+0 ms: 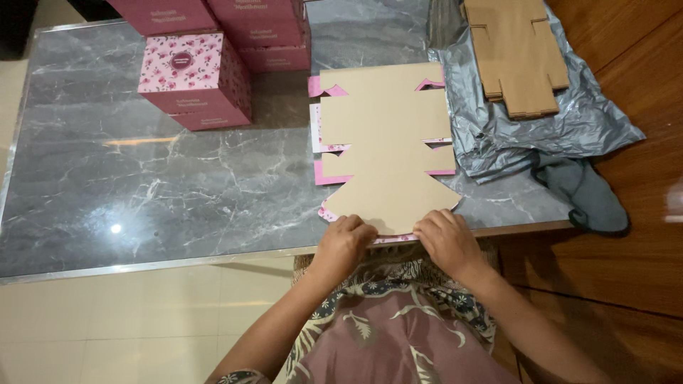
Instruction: The person folds a flat, pink floral-patterned cardboard sheet into a small box. They fold the side flaps and tuck the tabs into slots to form the box structure. The completed box is then placed on a stack of similar boxes.
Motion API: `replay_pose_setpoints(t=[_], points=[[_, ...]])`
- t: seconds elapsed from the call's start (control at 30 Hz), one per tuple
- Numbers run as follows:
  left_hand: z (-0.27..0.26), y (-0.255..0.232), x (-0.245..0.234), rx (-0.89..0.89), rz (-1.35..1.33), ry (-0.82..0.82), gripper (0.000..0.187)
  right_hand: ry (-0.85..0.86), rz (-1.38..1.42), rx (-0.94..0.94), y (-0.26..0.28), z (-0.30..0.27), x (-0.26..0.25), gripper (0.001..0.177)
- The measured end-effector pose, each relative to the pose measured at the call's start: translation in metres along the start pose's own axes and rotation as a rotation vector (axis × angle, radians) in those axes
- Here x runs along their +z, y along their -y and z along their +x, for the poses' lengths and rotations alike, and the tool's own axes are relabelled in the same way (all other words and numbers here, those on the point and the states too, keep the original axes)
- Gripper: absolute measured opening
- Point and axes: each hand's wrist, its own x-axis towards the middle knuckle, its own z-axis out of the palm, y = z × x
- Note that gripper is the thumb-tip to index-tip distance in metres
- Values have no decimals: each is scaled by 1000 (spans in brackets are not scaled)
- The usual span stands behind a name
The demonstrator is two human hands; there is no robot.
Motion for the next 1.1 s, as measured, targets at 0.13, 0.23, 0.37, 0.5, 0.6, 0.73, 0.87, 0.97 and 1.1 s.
replay_pose_setpoints(t=[0.13,0.23,0.37,0.5,0.6,0.73,0.87,0.97,1.1], points=[[15,-1,-6,-117,-30,49,11,145,40,165,-12,13,3,13],[20,-3,-11,-192,-61,97,13,324,99,413,-17,24,3,14],[20,-2,-6,-338,-119,98,16,293,185,572,-20,32,-1,22],[11,11,24,-87,79,57,35,232,200,507,-26,33,0,29],[-4,24,37,193,499,45,59,270,195,529,-30,34,2,31],[-12,28,28,210,470,222,72,259,159,534,-27,33,2,28],[-15,18,18,209,380,315,91,-12,-108,206,9,8,12,25],[-16,14,14,193,356,335,99,65,-168,54,52,-6,28,69],[-19,18,13,171,340,332,99,673,-344,348,52,-1,18,87]])
